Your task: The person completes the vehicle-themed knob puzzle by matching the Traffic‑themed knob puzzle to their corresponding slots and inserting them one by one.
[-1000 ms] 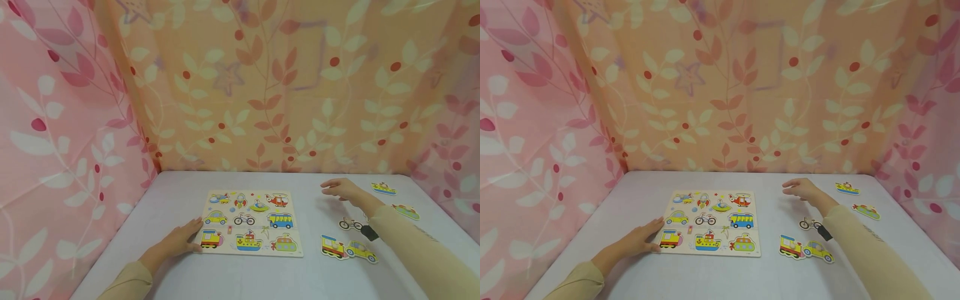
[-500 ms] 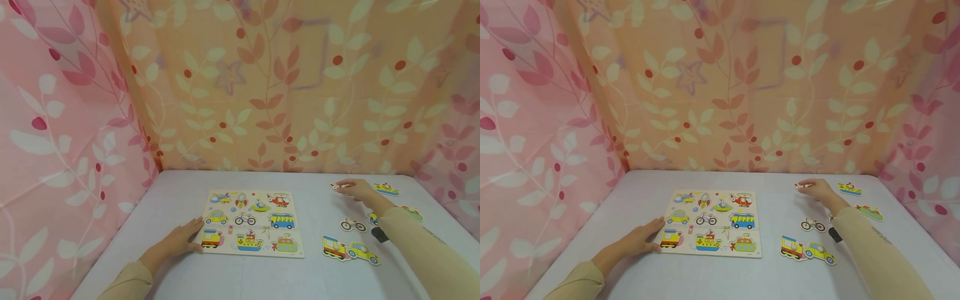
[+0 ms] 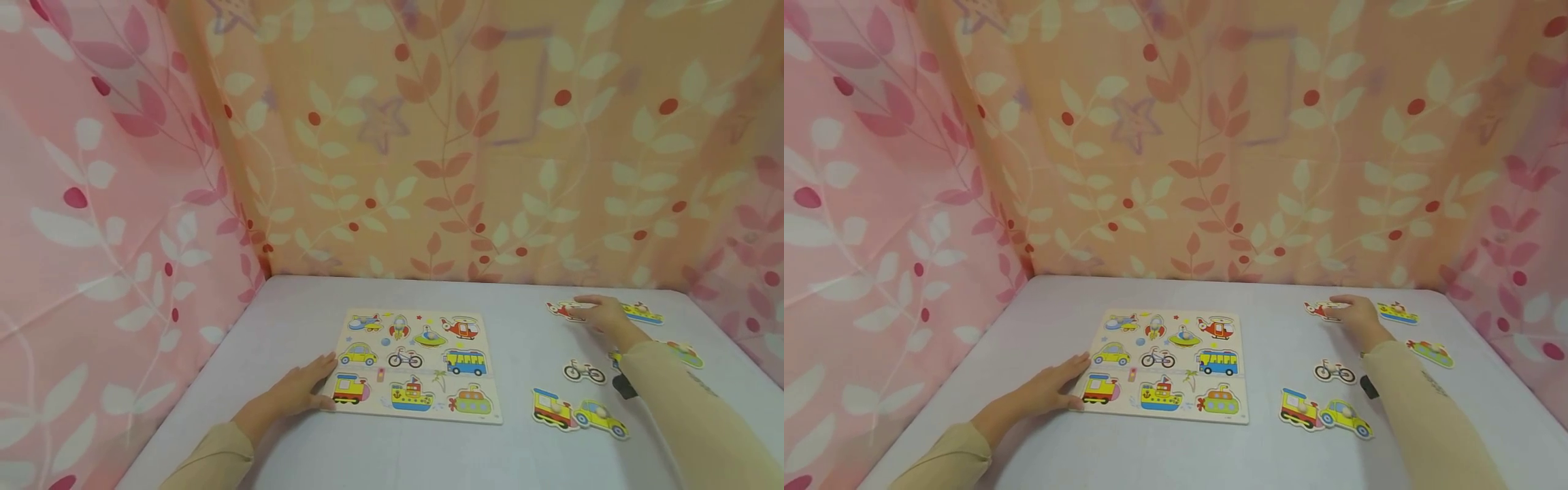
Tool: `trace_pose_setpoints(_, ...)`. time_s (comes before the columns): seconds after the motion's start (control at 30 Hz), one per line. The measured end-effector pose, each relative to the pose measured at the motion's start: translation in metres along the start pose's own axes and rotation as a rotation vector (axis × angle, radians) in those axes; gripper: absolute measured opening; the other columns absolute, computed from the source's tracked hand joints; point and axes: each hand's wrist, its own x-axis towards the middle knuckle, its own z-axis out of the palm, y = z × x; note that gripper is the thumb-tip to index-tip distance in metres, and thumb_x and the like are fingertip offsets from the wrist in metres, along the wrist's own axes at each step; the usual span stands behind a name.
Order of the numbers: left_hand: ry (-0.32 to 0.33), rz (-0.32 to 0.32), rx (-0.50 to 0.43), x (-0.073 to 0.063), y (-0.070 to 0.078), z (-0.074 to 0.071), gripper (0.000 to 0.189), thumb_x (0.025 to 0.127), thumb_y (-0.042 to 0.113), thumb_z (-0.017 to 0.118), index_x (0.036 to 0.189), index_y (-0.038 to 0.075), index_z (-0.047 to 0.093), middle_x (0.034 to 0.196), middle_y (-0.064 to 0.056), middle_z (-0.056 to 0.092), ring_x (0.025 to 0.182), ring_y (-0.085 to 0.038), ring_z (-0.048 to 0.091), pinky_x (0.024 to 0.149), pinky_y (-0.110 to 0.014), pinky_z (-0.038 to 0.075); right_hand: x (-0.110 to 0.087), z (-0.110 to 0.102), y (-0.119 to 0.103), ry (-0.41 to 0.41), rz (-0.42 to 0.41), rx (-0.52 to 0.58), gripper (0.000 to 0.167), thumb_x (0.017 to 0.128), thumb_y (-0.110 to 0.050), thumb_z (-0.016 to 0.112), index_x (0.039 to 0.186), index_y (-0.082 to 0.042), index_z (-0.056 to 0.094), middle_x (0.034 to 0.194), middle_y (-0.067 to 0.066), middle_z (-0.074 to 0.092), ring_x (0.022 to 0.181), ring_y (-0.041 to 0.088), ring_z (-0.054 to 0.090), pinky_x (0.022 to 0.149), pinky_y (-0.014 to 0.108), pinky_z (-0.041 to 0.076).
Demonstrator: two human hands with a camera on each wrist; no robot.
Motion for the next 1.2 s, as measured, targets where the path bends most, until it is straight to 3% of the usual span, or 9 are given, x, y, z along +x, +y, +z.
trace_pose_setpoints(0.07, -0.003, -0.003, 0.001, 0.001, 0.0, -0.001, 0.091, 0.078, 0.045, 0.077, 0.151, 0.009, 0.036, 0.159, -0.008, 0.026, 0.146, -0.031, 0.018, 0.114, -0.06, 0.013, 0.001, 0.001, 0.001, 0.007, 0.038, 0.03, 0.068, 0.094, -0.028, 0.064, 0.147, 0.003, 0.034, 0.148, 0.036, 0.023, 0.115, 0.043, 0.039, 0.087, 0.046, 0.043)
trace_pose_setpoints(0.17, -0.002, -0.007, 0.003, 0.001, 0.001, -0.001, 0.091, 0.078, 0.044, 0.077, 0.151, 0.009, 0.036, 0.159, -0.008, 0.026, 0.146, -0.031, 0.018, 0.114, -0.06, 0.013, 0.002, 0.001, 0.002, 0.009, 0.086, 0.069, 0.069, 0.095, -0.029, 0.062, 0.149, -0.001, 0.031, 0.15, 0.036, 0.019, 0.124, 0.046, 0.033, 0.096, 0.051, 0.04)
trace_pose_setpoints(0.33, 0.0, -0.003, 0.009, 0.001, 0.002, 0.0, 0.09, 0.079, 0.043, 0.077, 0.15, 0.008, 0.036, 0.159, -0.008, 0.026, 0.146, -0.031, 0.019, 0.113, -0.06, 0.014, 0.004, 0.003, 0.004, -0.001, 0.057, 0.067, 0.069, 0.094, -0.029, 0.062, 0.149, 0.0, 0.031, 0.152, 0.034, 0.015, 0.138, 0.051, 0.017, 0.11, 0.06, 0.023)
trace_pose_setpoints(0.47, 0.007, 0.008, 0.016, 0.0, 0.001, 0.001, 0.089, 0.079, 0.043, 0.077, 0.15, 0.007, 0.037, 0.158, -0.008, 0.027, 0.145, -0.032, 0.019, 0.112, -0.061, 0.015, 0.005, 0.004, 0.006, -0.022, 0.012, 0.055, 0.069, 0.094, -0.029, 0.061, 0.146, 0.005, 0.032, 0.15, 0.036, 0.018, 0.136, 0.051, 0.022, 0.109, 0.058, 0.026)
trace_pose_setpoints(0.83, 0.005, 0.008, 0.014, 0.0, 0.001, 0.001, 0.091, 0.078, 0.045, 0.077, 0.15, 0.008, 0.036, 0.159, -0.007, 0.027, 0.146, -0.032, 0.019, 0.112, -0.062, 0.014, 0.009, 0.005, 0.003, -0.064, 0.006, 0.007, 0.065, 0.095, -0.029, 0.06, 0.142, 0.01, 0.036, 0.146, 0.035, 0.028, 0.129, 0.048, 0.032, 0.106, 0.055, 0.034)
trace_pose_setpoints(1.0, -0.002, 0.011, 0.01, -0.001, 0.0, 0.002, 0.091, 0.078, 0.046, 0.076, 0.15, 0.007, 0.035, 0.159, -0.008, 0.026, 0.146, -0.032, 0.018, 0.112, -0.062, 0.013, 0.01, 0.006, 0.001, -0.048, -0.003, -0.024, 0.058, 0.093, -0.023, 0.062, 0.136, 0.011, 0.043, 0.14, 0.036, 0.036, 0.12, 0.046, 0.04, 0.098, 0.051, 0.041)
trace_pose_setpoints(1.2, 0.004, 0.002, 0.014, -0.001, 0.002, 0.001, 0.09, 0.078, 0.044, 0.077, 0.15, 0.007, 0.036, 0.159, -0.007, 0.026, 0.146, -0.032, 0.019, 0.113, -0.062, 0.014, 0.012, 0.007, -0.001, -0.001, -0.02, -0.023, 0.048, 0.09, -0.015, 0.064, 0.125, 0.014, 0.05, 0.12, 0.034, 0.053, 0.098, 0.036, 0.049, 0.075, 0.036, 0.044)
